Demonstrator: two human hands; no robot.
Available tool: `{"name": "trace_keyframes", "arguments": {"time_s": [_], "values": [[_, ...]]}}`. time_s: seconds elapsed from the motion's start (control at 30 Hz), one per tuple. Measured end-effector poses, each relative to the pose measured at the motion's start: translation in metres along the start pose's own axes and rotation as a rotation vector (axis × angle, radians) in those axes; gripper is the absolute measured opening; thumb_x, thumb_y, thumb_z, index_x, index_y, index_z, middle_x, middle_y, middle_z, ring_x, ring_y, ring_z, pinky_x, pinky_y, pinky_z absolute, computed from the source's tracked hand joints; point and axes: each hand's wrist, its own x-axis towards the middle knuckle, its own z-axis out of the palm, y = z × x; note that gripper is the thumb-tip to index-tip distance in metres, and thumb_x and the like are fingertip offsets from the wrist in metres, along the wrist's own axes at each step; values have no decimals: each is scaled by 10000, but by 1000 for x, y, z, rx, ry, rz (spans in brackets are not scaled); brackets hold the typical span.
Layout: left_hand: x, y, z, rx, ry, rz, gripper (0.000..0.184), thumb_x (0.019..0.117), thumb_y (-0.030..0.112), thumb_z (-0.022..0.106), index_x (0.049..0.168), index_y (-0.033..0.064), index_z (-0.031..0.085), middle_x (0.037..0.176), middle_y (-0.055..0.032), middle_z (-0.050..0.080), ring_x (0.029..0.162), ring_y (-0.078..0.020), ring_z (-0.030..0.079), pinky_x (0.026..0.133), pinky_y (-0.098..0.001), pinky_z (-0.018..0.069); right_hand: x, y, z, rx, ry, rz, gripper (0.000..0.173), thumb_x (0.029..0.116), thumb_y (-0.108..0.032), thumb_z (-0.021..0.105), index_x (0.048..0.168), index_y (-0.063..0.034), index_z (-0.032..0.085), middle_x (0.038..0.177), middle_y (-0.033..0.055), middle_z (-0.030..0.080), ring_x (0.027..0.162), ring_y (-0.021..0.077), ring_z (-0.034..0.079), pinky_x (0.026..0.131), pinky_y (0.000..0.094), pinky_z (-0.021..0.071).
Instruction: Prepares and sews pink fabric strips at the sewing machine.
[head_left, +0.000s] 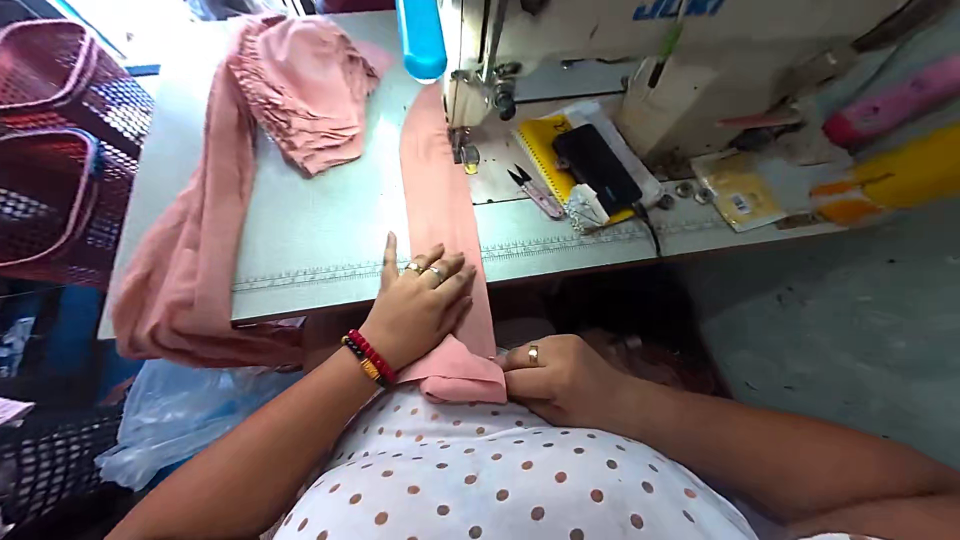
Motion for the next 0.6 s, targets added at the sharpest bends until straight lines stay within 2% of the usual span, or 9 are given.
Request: {"name": "trace_keyframes", "arguments": {"time_s": [0.1,0.17,0.27,0.37,0.5,0.6], "values": [[9,-13,-4,13,-6,4,427,1037,391,473,1348,196,692,1411,-83,641,1405,-382,500,1109,-840,90,11,10,-4,-72,-34,-17,216,997,-71,524,919,-104,723,1000,85,778,951,214,757,770,365,611],[19,-22,-9,21,-48,0,430,1042,397,467,1367,212,679,1434,-71,625,1423,-379,479,1117,-836,75,17,20,-5,-102,-35,-24,231,1009,-55,510,951,-93,730,1010,94,778,997,226,755,837,373,615],[35,-41,-14,23,-80,37,431,1048,413,454,1367,231,679,1433,-74,628,1414,-397,489,1104,-855,70,27,36,-9,-139,-32,-51,229,1016,-49,516,984,-68,743,1005,100,776,1002,221,752,880,360,609],[53,-62,-15,21,-111,54,463,1046,441,425,1381,231,666,1458,-61,610,1434,-394,464,1104,-850,51,39,51,-12,-189,-34,-91,220,1008,-39,527,964,-60,741,994,95,778,1002,208,754,908,341,603],[74,-83,-16,63,-118,52,528,1041,476,394,1389,168,644,1468,-60,599,1441,-363,464,1126,-825,44,50,75,-10,-243,-10,-135,209,989,-36,554,917,-59,750,968,105,779,1012,218,755,918,362,605],[88,-100,-15,72,-125,47,558,1034,495,397,1392,134,629,1475,-72,591,1448,-346,459,1137,-811,33,59,91,-11,-294,2,-149,206,979,-41,564,945,-57,767,999,119,779,1034,238,752,922,377,602]]}}
